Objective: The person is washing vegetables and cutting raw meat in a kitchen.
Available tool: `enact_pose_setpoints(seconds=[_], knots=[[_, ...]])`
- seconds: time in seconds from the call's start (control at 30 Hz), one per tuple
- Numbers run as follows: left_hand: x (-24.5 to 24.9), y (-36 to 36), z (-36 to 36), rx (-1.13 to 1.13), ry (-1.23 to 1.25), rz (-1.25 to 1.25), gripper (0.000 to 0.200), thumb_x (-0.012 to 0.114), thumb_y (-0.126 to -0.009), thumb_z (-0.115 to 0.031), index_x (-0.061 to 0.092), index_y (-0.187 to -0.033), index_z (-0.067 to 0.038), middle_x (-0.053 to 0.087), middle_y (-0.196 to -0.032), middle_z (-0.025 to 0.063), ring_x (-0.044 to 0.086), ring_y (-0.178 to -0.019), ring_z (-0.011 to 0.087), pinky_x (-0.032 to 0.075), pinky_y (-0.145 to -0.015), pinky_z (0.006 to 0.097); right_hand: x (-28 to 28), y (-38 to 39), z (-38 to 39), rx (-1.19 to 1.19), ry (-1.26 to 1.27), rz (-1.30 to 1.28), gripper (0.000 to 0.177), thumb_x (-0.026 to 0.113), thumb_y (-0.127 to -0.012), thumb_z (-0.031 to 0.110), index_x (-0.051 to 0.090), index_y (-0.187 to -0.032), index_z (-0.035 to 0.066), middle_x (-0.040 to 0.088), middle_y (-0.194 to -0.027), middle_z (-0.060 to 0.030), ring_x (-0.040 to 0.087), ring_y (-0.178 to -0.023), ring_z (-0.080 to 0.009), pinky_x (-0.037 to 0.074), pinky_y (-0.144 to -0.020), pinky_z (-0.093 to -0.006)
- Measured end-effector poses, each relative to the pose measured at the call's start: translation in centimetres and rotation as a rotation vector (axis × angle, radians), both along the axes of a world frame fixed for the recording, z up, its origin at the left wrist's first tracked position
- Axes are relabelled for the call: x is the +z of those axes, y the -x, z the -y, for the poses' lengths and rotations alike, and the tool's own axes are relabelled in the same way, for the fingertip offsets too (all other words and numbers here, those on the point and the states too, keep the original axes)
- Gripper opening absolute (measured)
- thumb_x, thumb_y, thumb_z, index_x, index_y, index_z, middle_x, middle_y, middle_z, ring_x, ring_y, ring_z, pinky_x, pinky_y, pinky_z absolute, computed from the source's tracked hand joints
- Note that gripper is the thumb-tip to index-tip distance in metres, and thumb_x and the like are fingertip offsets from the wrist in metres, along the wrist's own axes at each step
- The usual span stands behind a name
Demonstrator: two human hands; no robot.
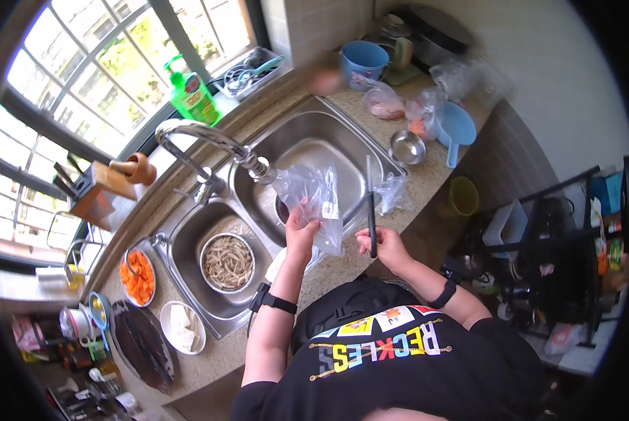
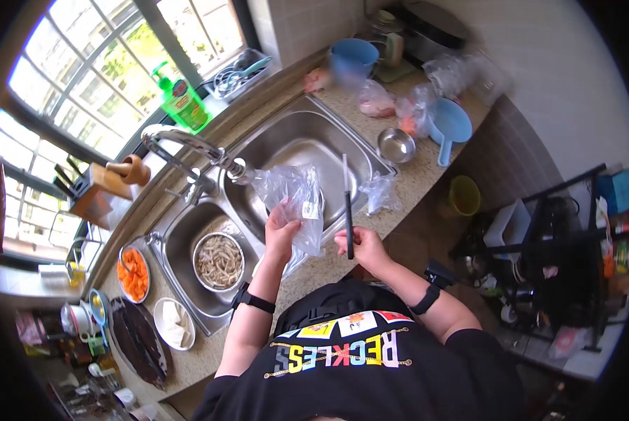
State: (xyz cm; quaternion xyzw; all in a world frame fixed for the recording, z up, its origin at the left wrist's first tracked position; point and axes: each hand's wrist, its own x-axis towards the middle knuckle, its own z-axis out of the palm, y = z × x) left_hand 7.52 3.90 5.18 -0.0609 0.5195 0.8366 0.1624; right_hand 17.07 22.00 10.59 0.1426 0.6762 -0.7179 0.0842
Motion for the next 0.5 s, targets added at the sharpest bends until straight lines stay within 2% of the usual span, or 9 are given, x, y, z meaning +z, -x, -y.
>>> enact_pose_setpoints(seconds=[0.13,0.2,0.27,0.3,0.33,0.4,0.43,0.47,0.5], knots=[[1.0,0.4,-3.2,-0.027,0.344,-0.453,0.048,0.053,-0.077,0.007,0.043,-0.124,-0.001,0.054,-0.112,0.0064,0.052,-0.099,0.0142,0.042,-0.086,0.0261,0.1,-2.5,-2.7,-0.177,-0.056,0.011,0.02,0.06,-0.082,0.017,0.06,-0.09,-0.001,0.057,-0.066,-0.0023,0.054,-0.059,-0.0082,0.041,-0.057,-0.0215],[0.3,0.5,-5.7,-0.048,0.414,-0.584,0.047,0.056,-0.077,0.004,0.045,-0.122,-0.001,0.054,-0.112,0.0092,0.053,-0.102,0.017,0.04,-0.088,0.0277,-0.6,-3.8,-3.7,-0.253,-0.075,-0.024,0.019,0.06,-0.083,0.018,0.06,-0.087,0.0,0.057,-0.064,-0.0016,0.05,-0.056,-0.0066,0.037,-0.052,-0.0203],[2.2,-0.2,-8.0,-0.016,0.606,-0.768,0.046,0.059,-0.074,0.0,0.049,-0.119,-0.002,0.055,-0.109,0.0175,0.053,-0.102,0.0292,0.04,-0.088,0.0327,0.3,-4.9,-4.4,-0.338,-0.103,0.038,0.018,0.059,-0.083,0.019,0.06,-0.087,0.001,0.057,-0.062,-0.0015,0.046,-0.053,-0.0052,0.033,-0.049,-0.0197],[2.4,-0.4,-9.2,-0.046,0.614,-0.768,0.044,0.063,-0.074,-0.008,0.049,-0.116,-0.001,0.051,-0.113,0.0211,0.05,-0.104,0.0358,0.04,-0.089,0.0366,0.3,-5.6,-4.8,-0.36,-0.114,0.035,0.018,0.059,-0.083,0.02,0.059,-0.086,0.002,0.057,-0.062,-0.0016,0.042,-0.051,-0.0045,0.029,-0.046,-0.0196],[2.0,-0.6,-10.5,-0.066,0.601,-0.772,0.044,0.063,-0.074,-0.008,0.049,-0.116,-0.001,0.051,-0.113,0.0211,0.05,-0.104,0.0358,0.04,-0.089,0.0366,0.3,-6.2,-5.0,-0.382,-0.118,0.038,0.018,0.059,-0.083,0.02,0.059,-0.086,0.002,0.057,-0.062,-0.0016,0.042,-0.051,-0.0045,0.029,-0.046,-0.0196],[0.6,-1.0,-13.4,-0.099,0.835,-0.84,0.049,0.067,-0.073,-0.019,0.048,-0.115,0.0,0.045,-0.119,0.0252,0.047,-0.106,0.0403,0.039,-0.09,0.0402,0.6,-7.4,-5.8,-0.432,-0.104,0.095,0.017,0.062,-0.082,0.017,0.059,-0.083,0.0,0.057,-0.062,-0.0021,0.053,-0.055,-0.0079,0.039,-0.052,-0.0209],[-0.1,-1.2,-14.9,-0.119,0.905,-0.831,0.062,0.07,-0.069,-0.032,0.046,-0.114,0.002,0.039,-0.124,0.0285,0.045,-0.107,0.0433,0.039,-0.089,0.0425,-0.1,-7.9,-6.3,-0.44,-0.11,0.07,0.017,0.062,-0.082,0.016,0.058,-0.082,0.0,0.057,-0.062,-0.0022,0.054,-0.055,-0.0081,0.04,-0.052,-0.021],[-0.8,-1.4,-16.4,-0.125,0.898,-0.829,0.062,0.07,-0.069,-0.032,0.046,-0.114,0.002,0.039,-0.124,0.0285,0.045,-0.107,0.0433,0.039,-0.089,0.0425,-0.2,-8.4,-7.0,-0.446,-0.115,0.075,0.017,0.062,-0.082,0.016,0.058,-0.082,0.0,0.057,-0.062,-0.0022,0.054,-0.055,-0.0081,0.04,-0.052,-0.021],[-1.1,-1.5,-17.3,-0.146,1.031,-0.843,0.066,0.071,-0.068,-0.036,0.045,-0.114,0.004,0.038,-0.125,0.0286,0.045,-0.107,0.0432,0.04,-0.088,0.0423,-0.3,-8.7,-7.3,-0.433,-0.119,0.066,0.017,0.062,-0.082,0.016,0.058,-0.082,0.0,0.057,-0.063,-0.0024,0.054,-0.055,-0.0084,0.041,-0.052,-0.0212]])
